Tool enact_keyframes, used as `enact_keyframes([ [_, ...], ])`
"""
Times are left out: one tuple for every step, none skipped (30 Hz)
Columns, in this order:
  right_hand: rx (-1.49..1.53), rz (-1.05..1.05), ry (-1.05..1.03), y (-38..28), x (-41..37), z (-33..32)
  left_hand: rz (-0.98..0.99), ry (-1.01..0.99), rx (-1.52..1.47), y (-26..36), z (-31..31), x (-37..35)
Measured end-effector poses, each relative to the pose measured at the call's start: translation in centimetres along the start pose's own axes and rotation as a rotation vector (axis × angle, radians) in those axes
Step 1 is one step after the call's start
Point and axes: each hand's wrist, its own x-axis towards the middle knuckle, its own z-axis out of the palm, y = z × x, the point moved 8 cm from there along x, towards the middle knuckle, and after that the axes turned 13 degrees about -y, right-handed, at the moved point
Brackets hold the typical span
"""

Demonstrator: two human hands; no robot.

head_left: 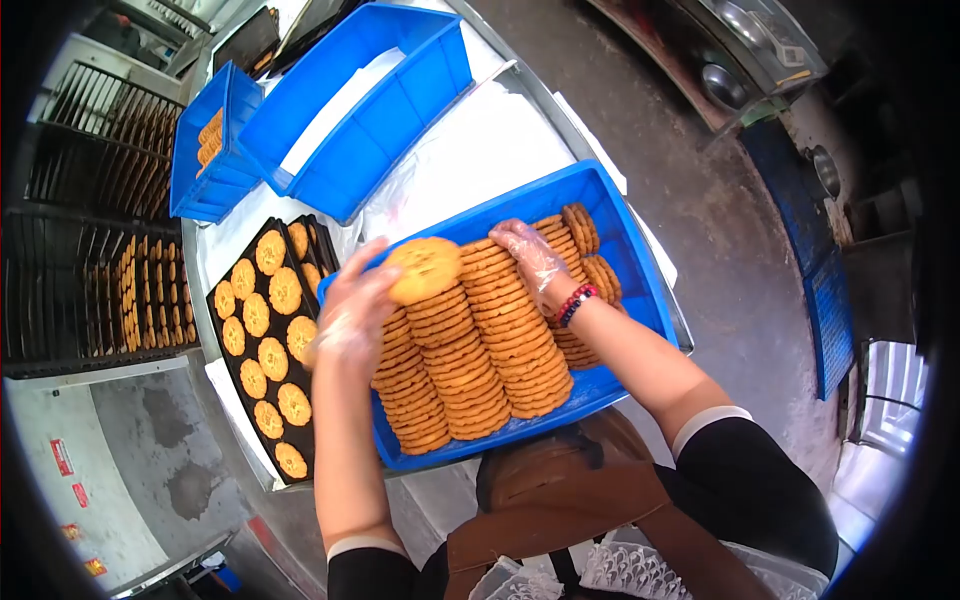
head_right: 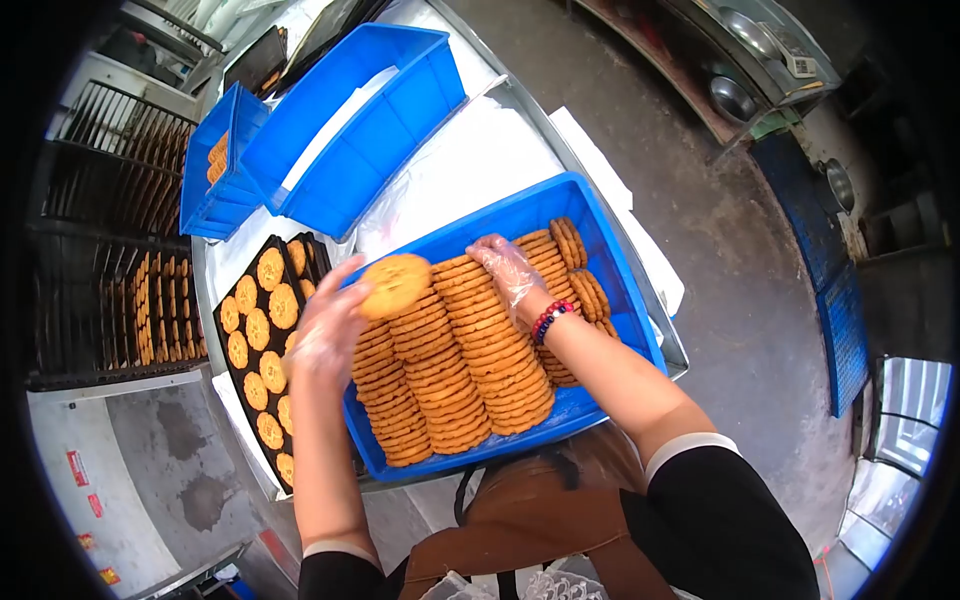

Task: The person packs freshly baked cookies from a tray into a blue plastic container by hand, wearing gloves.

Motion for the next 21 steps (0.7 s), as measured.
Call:
enact_keyframes([
  [-0.010, 0.024, 0.007, 0.0, -0.1, 0.1, -0.023, -0.100, -0.009, -1.2, 1.4, 2.2],
  [-0.007, 0.019, 0.010, -0.2, -0.2, 0.1, -0.021, -0.105, -0.005, -2.5, 1.9, 4.2],
  [-0.017, 0.013, 0.006, -0.2, -0.2, 0.2, -0.036, -0.138, -0.105, -4.1, 2.6, 6.2],
  [-0.025, 0.007, 0.005, -0.5, -0.4, 0.4, -0.055, -0.172, -0.204, -4.5, 3.7, 7.0],
  [-0.081, 0.009, 0.021, -0.9, -0.8, 0.3, -0.043, -0.165, -0.214, -4.6, 4.1, 7.4],
  [-0.123, -0.031, 0.023, -1.2, -0.8, 0.3, -0.047, -0.174, -0.204, -4.3, 4.8, 7.3],
  [-0.110, -0.041, 0.007, -0.5, -0.3, -0.2, -0.083, -0.133, -0.192, -4.2, 5.1, 7.2],
  [-0.099, -0.051, -0.009, -0.1, 0.1, -0.5, -0.118, -0.092, -0.181, -4.2, 5.2, 7.1],
  [-0.091, -0.057, 0.001, -0.2, 0.0, -0.7, -0.168, -0.070, -0.025, -4.1, 5.2, 7.1],
  [-0.084, -0.056, -0.003, -0.2, -0.1, -0.7, -0.170, -0.076, -0.015, -4.4, 5.7, 6.7],
  [-0.079, -0.055, -0.010, -0.2, -0.2, -0.6, -0.110, -0.091, 0.046, -4.3, 6.3, 6.1],
  [-0.072, -0.059, -0.008, -0.4, -0.4, -0.5, -0.049, -0.104, 0.106, -3.9, 7.0, 5.4],
  [-0.050, -0.044, -0.006, -0.4, -0.5, -0.4, -0.021, -0.114, 0.174, -3.4, 7.4, 4.7],
  [-0.029, -0.031, -0.001, -0.5, -0.7, -0.4, -0.021, -0.119, 0.182, -3.9, 7.3, 4.6],
  [-0.025, -0.035, 0.004, -0.8, -0.9, -0.5, 0.036, -0.114, 0.196, -4.4, 6.9, 4.9],
  [-0.028, -0.030, 0.005, -0.9, -1.1, -0.4, 0.092, -0.110, 0.208, -4.8, 6.7, 5.4],
  [-0.033, -0.023, 0.004, -1.0, -1.3, -0.3, 0.130, -0.058, 0.254, -5.2, 6.3, 5.9],
  [-0.031, -0.022, 0.005, -1.2, -1.5, 0.0, 0.128, -0.059, 0.255, -5.6, 6.3, 6.3],
  [-0.047, -0.004, 0.052, -1.4, -1.8, 0.0, 0.268, -0.009, 0.438, -4.7, 6.2, 6.4],
  [-0.063, 0.014, 0.100, -1.4, -1.9, -0.2, 0.408, 0.041, 0.620, -3.8, 6.3, 6.2],
  [-0.062, 0.015, 0.101, -1.2, -1.8, -0.3, 0.528, 0.101, 0.839, -2.1, 7.5, 4.9],
])
